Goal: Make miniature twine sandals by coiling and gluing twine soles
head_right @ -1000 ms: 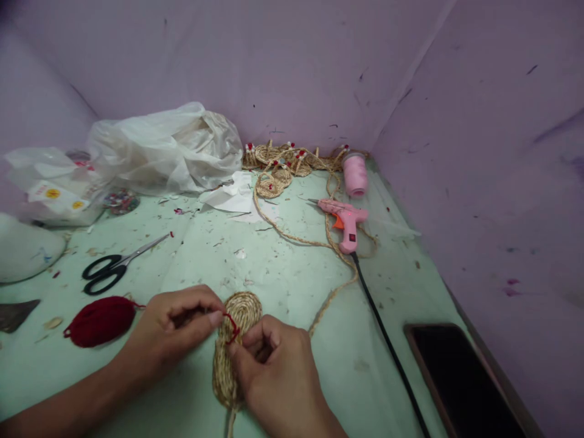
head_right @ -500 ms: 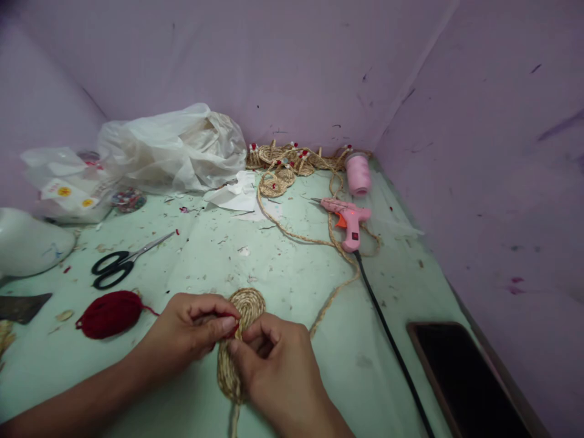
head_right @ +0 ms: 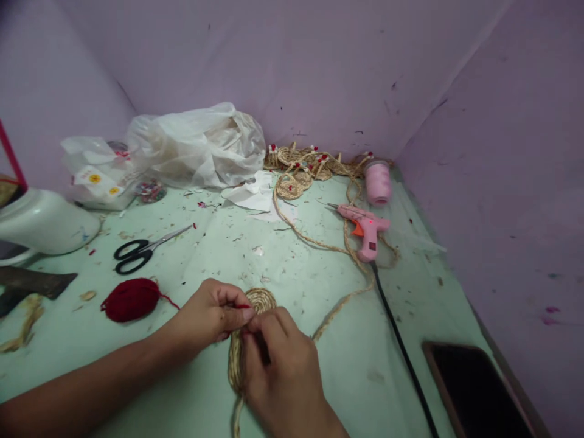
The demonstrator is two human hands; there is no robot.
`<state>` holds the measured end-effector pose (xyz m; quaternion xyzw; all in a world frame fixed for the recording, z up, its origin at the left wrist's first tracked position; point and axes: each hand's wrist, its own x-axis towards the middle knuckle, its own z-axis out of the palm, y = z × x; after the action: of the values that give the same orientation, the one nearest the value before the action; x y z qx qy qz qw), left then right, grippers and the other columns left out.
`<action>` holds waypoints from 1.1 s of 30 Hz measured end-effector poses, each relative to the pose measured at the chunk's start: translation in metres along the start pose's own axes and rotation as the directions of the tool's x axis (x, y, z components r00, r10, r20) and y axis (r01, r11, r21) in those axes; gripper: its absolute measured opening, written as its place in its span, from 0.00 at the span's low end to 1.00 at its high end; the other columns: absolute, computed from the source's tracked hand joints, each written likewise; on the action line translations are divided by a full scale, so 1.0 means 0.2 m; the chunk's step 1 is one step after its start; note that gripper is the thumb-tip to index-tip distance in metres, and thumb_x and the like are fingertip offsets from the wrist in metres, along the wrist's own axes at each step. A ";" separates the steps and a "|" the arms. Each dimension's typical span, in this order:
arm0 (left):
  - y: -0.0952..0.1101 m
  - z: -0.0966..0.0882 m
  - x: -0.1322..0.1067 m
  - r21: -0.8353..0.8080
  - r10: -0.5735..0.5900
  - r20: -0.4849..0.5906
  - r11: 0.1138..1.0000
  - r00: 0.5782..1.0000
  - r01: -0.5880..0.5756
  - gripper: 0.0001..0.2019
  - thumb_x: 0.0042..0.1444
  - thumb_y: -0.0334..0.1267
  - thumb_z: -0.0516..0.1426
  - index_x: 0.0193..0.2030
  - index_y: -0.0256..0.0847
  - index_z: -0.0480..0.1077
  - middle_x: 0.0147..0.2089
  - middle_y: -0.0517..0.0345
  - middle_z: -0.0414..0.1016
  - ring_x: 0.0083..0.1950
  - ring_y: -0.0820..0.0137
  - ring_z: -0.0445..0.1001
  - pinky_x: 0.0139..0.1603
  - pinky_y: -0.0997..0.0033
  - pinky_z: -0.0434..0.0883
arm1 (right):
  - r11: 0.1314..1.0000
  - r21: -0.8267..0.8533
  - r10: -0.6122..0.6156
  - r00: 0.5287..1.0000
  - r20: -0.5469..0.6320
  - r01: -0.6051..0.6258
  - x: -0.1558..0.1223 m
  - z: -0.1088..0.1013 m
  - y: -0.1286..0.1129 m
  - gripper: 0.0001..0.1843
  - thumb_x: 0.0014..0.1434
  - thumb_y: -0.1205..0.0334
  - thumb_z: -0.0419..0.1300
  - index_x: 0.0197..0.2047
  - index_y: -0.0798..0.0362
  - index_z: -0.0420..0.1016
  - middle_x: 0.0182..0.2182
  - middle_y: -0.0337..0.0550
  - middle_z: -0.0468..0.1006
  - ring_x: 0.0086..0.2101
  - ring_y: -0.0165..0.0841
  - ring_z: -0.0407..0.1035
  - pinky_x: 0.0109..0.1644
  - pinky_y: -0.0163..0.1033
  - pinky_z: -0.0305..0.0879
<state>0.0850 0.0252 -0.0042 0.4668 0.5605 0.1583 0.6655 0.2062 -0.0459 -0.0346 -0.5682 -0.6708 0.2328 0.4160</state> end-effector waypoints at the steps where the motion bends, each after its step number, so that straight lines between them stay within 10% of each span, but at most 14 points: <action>1: 0.00 0.00 0.00 0.003 0.006 0.009 1.000 1.000 -0.006 0.05 0.40 0.30 0.55 0.17 0.35 0.67 0.12 0.68 0.59 0.15 0.82 0.51 0.16 0.79 0.50 | 0.998 0.063 0.002 1.000 -0.006 -0.002 0.00 0.00 0.01 0.07 0.54 0.72 0.54 0.30 0.54 0.70 0.25 0.42 0.72 0.26 0.30 0.68 0.28 0.32 0.64; 6: -0.05 -0.02 0.00 0.168 0.202 0.067 0.963 0.977 -0.210 0.06 0.45 0.30 0.54 0.22 0.35 0.70 0.18 0.64 0.63 0.21 0.78 0.59 0.22 0.77 0.57 | 0.976 0.218 -0.025 1.000 0.006 0.023 0.01 -0.05 0.05 0.09 0.53 0.75 0.56 0.31 0.52 0.73 0.28 0.41 0.74 0.29 0.29 0.70 0.31 0.32 0.67; 10: -0.11 -0.03 -0.01 0.518 0.515 0.150 0.686 0.844 -0.511 0.09 0.48 0.28 0.51 0.26 0.37 0.73 0.27 0.57 0.69 0.31 0.71 0.67 0.32 0.72 0.63 | 0.970 0.223 -0.110 0.992 0.056 0.095 0.02 -0.07 0.06 0.10 0.51 0.77 0.56 0.30 0.53 0.74 0.30 0.43 0.74 0.30 0.29 0.71 0.31 0.32 0.67; 20: -0.16 -0.04 -0.01 0.619 0.591 0.169 0.560 0.789 -0.552 0.07 0.48 0.28 0.51 0.24 0.37 0.68 0.27 0.57 0.68 0.29 0.71 0.68 0.29 0.74 0.65 | 0.942 0.290 -0.250 0.927 0.280 0.166 0.04 -0.09 0.10 0.10 0.53 0.78 0.54 0.29 0.55 0.72 0.30 0.44 0.77 0.30 0.27 0.72 0.32 0.28 0.66; 28: -0.09 -0.12 -0.09 0.711 0.480 0.230 0.512 0.847 -0.483 0.07 0.49 0.31 0.53 0.23 0.38 0.68 0.24 0.60 0.68 0.26 0.73 0.66 0.26 0.75 0.60 | 0.901 0.223 0.287 0.897 0.337 -0.372 0.05 -0.05 0.09 0.05 0.50 0.68 0.59 0.27 0.52 0.65 0.20 0.34 0.70 0.21 0.26 0.63 0.23 0.30 0.60; 33: -0.04 -0.15 -0.15 0.680 0.539 0.308 0.452 0.784 -0.577 0.09 0.53 0.31 0.51 0.23 0.38 0.66 0.25 0.61 0.67 0.26 0.75 0.66 0.26 0.76 0.59 | 0.828 0.251 0.403 0.843 0.357 -0.502 0.06 -0.02 0.08 0.06 0.49 0.64 0.60 0.25 0.53 0.66 0.18 0.34 0.69 0.19 0.26 0.61 0.22 0.31 0.57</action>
<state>0.0460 0.0131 0.0100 0.8567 0.3733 0.1129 0.3377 0.2185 -0.0323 -0.0408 -0.5929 -0.5188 0.5164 0.3357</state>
